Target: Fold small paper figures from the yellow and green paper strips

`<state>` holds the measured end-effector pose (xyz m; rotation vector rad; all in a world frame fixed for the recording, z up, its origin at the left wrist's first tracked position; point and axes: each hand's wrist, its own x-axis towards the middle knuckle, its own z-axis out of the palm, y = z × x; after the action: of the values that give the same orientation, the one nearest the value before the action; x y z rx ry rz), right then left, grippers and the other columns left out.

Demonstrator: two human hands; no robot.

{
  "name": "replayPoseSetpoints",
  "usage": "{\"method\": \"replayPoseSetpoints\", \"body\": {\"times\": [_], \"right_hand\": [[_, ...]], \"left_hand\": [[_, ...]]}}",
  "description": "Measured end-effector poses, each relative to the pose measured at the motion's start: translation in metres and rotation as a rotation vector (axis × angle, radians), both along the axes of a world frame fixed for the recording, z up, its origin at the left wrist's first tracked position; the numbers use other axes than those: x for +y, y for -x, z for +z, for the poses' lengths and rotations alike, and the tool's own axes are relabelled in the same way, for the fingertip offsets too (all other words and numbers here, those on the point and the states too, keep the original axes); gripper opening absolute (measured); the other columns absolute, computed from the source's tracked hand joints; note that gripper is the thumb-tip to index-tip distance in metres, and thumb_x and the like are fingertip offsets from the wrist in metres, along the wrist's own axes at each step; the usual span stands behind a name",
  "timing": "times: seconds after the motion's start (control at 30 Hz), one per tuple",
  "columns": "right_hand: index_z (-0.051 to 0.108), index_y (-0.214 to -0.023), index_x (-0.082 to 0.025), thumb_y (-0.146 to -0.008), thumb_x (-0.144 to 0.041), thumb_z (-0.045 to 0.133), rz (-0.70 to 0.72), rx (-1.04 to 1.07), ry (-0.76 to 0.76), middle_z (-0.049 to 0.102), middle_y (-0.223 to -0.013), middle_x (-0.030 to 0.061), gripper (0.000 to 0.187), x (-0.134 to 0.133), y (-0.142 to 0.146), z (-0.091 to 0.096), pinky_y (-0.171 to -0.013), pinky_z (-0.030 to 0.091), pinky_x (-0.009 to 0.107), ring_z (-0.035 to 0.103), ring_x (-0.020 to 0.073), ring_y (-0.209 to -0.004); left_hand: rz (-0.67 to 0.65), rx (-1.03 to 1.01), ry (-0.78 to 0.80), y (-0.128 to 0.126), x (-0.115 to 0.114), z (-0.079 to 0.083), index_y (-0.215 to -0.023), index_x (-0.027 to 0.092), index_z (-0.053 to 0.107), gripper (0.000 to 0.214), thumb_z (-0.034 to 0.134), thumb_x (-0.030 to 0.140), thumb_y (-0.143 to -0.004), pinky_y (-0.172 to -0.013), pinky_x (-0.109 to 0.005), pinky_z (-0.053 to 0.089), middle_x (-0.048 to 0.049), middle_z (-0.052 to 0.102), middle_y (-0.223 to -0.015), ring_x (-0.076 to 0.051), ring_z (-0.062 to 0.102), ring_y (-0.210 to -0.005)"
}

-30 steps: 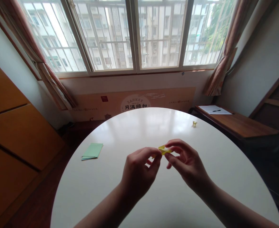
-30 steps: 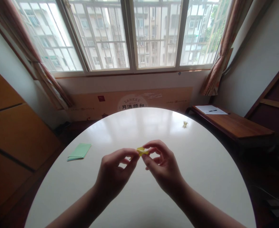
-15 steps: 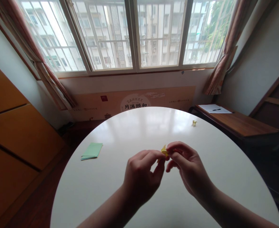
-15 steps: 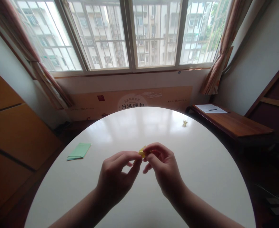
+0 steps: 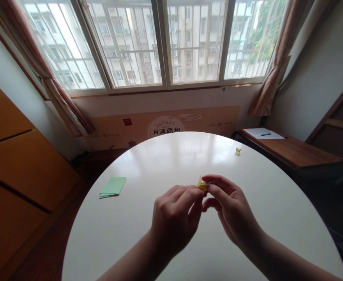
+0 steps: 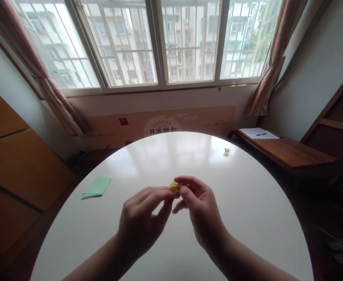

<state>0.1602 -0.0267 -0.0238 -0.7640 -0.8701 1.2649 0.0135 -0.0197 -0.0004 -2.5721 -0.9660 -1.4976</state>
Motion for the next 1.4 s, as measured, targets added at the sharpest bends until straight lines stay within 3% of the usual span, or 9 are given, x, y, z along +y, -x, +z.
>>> {"method": "replayPoseSetpoints", "body": {"times": [0.3,0.53,0.67,0.83,0.97,1.1,1.27,1.4], "right_hand": [[0.075,-0.098,-0.022,-0.086,-0.035,0.072,0.012,0.015,0.001,0.072,-0.091,0.006,0.017,-0.004,0.002,0.001,-0.054,0.058,0.027,0.065,0.0204,-0.078],[0.071,-0.088,-0.026,-0.086,-0.024,0.069,-0.025,0.034,-0.057,0.066,-0.088,0.0015,0.004,-0.004,0.002,0.002,-0.051,0.056,0.024,0.062,0.017,-0.074],[0.069,-0.082,-0.025,-0.087,-0.02,0.064,-0.001,0.026,-0.085,0.063,-0.091,0.0016,0.009,-0.005,0.001,0.004,-0.051,0.054,0.023,0.06,0.0168,-0.076],[0.065,-0.072,-0.022,-0.085,-0.016,0.056,0.027,-0.024,-0.081,0.061,-0.094,0.0032,0.017,-0.002,-0.003,0.003,-0.047,0.05,0.022,0.056,0.0168,-0.074],[0.07,-0.092,-0.024,-0.088,-0.027,0.061,-0.027,-0.153,-0.115,0.062,-0.091,0.0045,0.01,0.004,-0.009,-0.003,-0.045,0.047,0.022,0.056,0.0176,-0.072],[0.062,-0.11,-0.028,-0.084,-0.037,0.073,-0.036,-0.268,-0.148,0.058,-0.087,0.0013,0.029,0.005,-0.008,-0.007,-0.047,0.048,0.022,0.056,0.0179,-0.074],[0.051,-0.121,-0.033,-0.075,-0.036,0.083,-0.036,-0.274,-0.126,0.059,-0.1,0.0014,0.055,0.005,-0.002,-0.011,-0.051,0.053,0.025,0.058,0.02,-0.083],[0.063,-0.109,-0.027,-0.082,-0.037,0.077,0.027,-0.305,-0.091,0.062,-0.094,0.0036,0.033,0.008,-0.001,-0.012,-0.05,0.051,0.024,0.058,0.0202,-0.081]], "left_hand": [[0.016,-0.03,0.029,0.001,0.001,0.002,-0.089,0.023,0.069,0.015,0.062,0.01,-0.087,-0.071,-0.03,0.059,-0.0032,0.078,-0.089,-0.019,0.073,-0.079],[0.007,-0.027,0.034,0.002,0.001,0.001,-0.087,0.022,0.068,0.015,0.062,0.009,-0.086,-0.07,-0.029,0.059,-0.003,0.078,-0.089,-0.019,0.073,-0.078],[-0.015,-0.067,0.084,0.002,0.0,0.0,-0.085,0.022,0.069,0.015,0.064,0.008,-0.084,-0.069,-0.028,0.06,-0.0021,0.078,-0.088,-0.019,0.074,-0.077],[-0.032,-0.214,0.36,0.002,0.004,-0.002,-0.087,0.021,0.073,0.014,0.065,0.01,-0.083,-0.056,-0.023,0.059,-0.0016,0.078,-0.081,-0.017,0.073,-0.066],[-0.031,-0.295,0.493,0.002,0.007,-0.003,-0.082,0.02,0.074,0.011,0.066,0.013,-0.081,-0.052,-0.024,0.058,-0.0027,0.078,-0.078,-0.018,0.072,-0.064],[-0.04,-0.382,0.571,0.003,0.007,-0.001,-0.078,0.019,0.07,0.003,0.07,0.016,-0.08,-0.052,-0.021,0.056,-0.002,0.075,-0.073,-0.017,0.071,-0.065],[-0.152,-0.693,0.894,0.004,0.012,-0.001,-0.088,0.018,0.064,0.02,0.078,0.026,-0.077,-0.051,-0.02,0.054,-0.0034,0.075,-0.078,-0.017,0.071,-0.068],[-0.224,-0.825,1.064,0.003,0.015,-0.003,-0.094,0.017,0.065,0.029,0.082,0.031,-0.074,-0.051,-0.018,0.052,-0.0037,0.075,-0.079,-0.016,0.07,-0.072]]}}
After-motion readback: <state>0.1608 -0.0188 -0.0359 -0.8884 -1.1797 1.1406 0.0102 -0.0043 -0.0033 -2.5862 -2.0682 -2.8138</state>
